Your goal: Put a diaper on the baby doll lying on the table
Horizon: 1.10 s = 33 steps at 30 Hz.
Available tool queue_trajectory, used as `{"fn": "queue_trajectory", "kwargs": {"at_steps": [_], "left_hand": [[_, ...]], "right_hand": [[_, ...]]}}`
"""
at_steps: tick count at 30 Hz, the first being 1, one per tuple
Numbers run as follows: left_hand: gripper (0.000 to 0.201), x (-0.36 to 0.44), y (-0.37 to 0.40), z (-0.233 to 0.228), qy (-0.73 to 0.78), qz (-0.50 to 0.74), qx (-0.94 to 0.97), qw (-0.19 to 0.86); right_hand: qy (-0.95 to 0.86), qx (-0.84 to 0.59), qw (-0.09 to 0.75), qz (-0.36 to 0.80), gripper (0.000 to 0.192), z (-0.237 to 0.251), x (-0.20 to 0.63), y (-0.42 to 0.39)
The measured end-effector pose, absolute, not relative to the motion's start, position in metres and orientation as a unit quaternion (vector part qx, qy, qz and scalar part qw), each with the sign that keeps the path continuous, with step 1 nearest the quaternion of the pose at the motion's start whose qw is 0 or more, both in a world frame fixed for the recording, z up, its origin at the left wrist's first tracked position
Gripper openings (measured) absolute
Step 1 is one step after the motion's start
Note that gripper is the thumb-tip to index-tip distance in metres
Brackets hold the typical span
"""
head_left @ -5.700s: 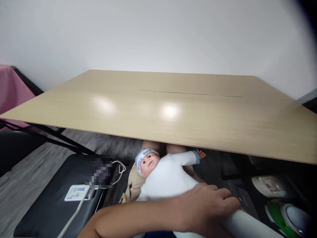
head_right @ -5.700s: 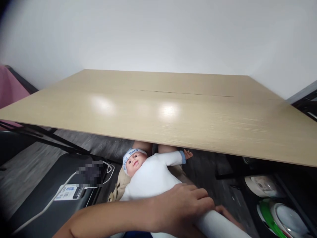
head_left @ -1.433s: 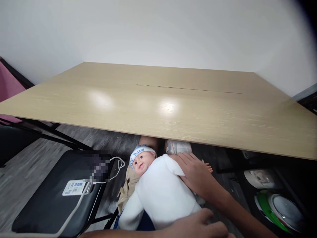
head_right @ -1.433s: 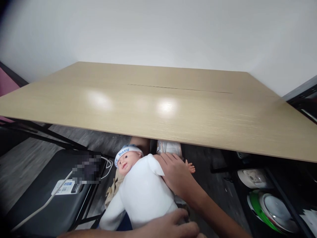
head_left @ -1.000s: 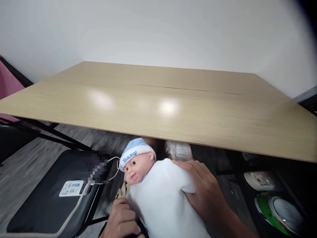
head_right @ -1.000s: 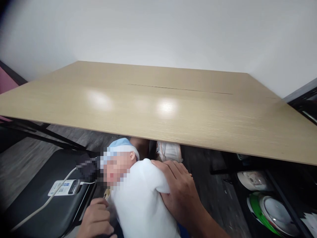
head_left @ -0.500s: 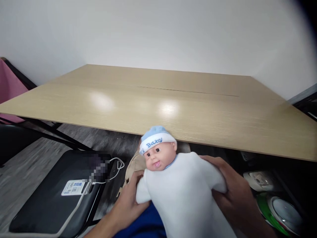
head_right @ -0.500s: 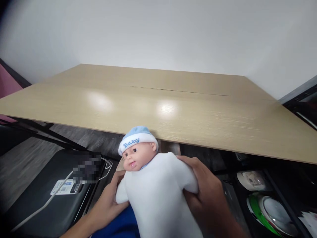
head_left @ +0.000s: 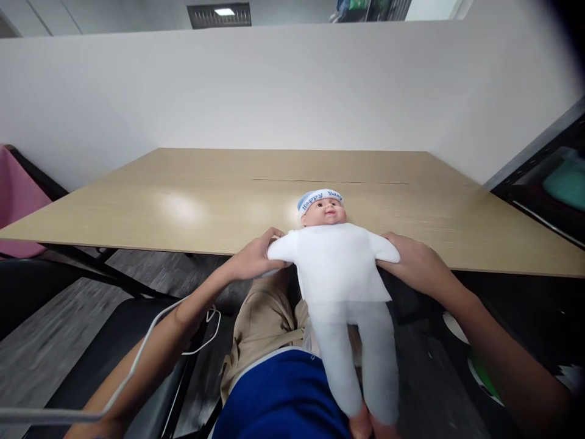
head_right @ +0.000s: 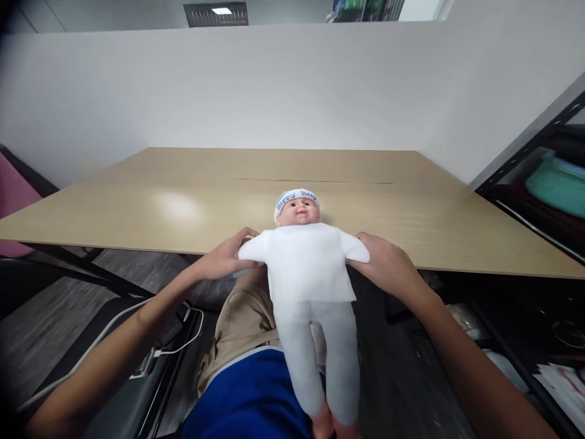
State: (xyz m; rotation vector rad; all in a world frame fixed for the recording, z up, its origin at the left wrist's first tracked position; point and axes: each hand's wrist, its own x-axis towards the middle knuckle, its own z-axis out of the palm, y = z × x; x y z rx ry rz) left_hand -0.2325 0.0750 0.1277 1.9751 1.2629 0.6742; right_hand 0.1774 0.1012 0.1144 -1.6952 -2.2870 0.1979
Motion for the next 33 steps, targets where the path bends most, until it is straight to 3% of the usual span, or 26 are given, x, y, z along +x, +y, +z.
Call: {"fn": "queue_trajectory", "kwargs": {"at_steps": [8, 15, 25, 33], "left_hand": [[0.063, -0.254, 0.148, 0.133, 0.513, 0.211, 0.768, 0.320], [0.071, -0.288, 0.196, 0.132, 0.602, 0.131, 0.775, 0.140], [0.070, -0.311, 0.291, 0.097, 0.598, 0.162, 0.784, 0.029], [0.078, -0.320, 0.384, 0.092, 0.622, 0.216, 0.753, 0.022]], "right_hand": [[-0.789, -0.570, 0.212, 0.085, 0.037, 0.074, 0.184, 0.162], [-0.782, -0.567, 0.241, 0.091, 0.050, 0.063, 0.173, 0.209], [-0.805, -0.534, 0.242, 0.098, 0.040, 0.060, 0.155, 0.305], [-0.792, -0.541, 0.272, 0.074, 0.044, 0.055, 0.138, 0.405]]}}
